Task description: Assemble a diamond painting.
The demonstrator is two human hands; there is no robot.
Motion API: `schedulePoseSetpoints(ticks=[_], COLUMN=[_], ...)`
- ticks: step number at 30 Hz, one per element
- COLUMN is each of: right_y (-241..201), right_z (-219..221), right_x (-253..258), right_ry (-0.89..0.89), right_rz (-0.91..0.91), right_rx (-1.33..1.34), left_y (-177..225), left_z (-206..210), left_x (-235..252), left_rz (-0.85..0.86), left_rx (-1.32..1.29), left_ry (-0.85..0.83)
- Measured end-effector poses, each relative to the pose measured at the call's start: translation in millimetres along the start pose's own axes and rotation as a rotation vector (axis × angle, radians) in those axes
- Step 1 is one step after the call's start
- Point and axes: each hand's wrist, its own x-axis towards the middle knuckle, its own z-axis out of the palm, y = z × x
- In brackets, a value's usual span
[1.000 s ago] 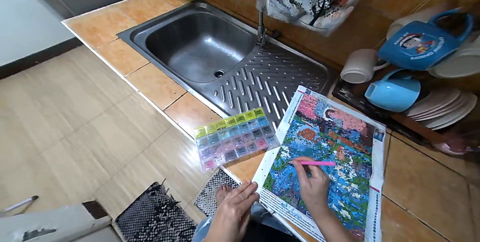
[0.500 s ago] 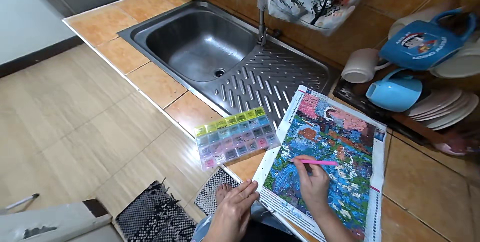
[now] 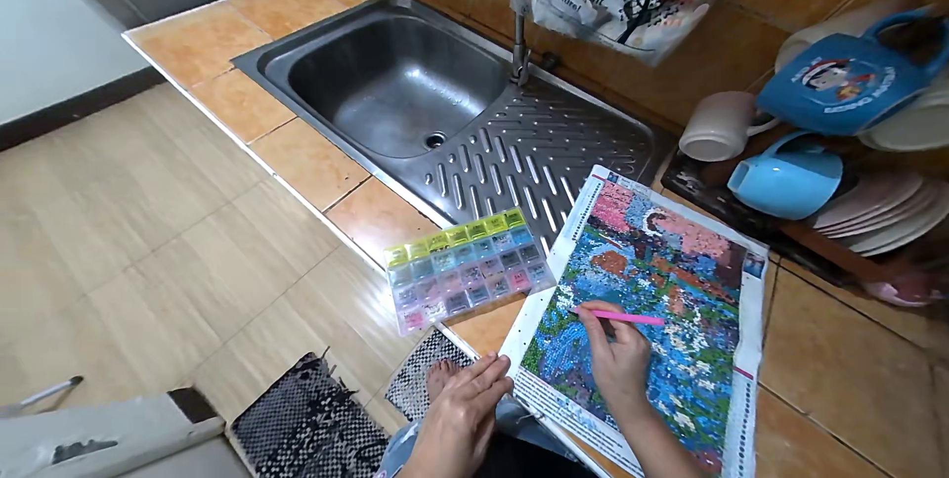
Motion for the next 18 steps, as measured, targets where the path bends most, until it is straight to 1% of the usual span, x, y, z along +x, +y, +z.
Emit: schedulePoseSetpoints(ticks=[18], right_y=[6.8], right_z=[4.2], right_x=[-1.8], right_ry=[0.015], right_rz=[-0.04], right_rx=[0.086], left_y=[1.9], left_z=[-1.5], left_x=[1.3], left_rz=[-0.011], left_rx=[-0.002], left_ry=[-0.009])
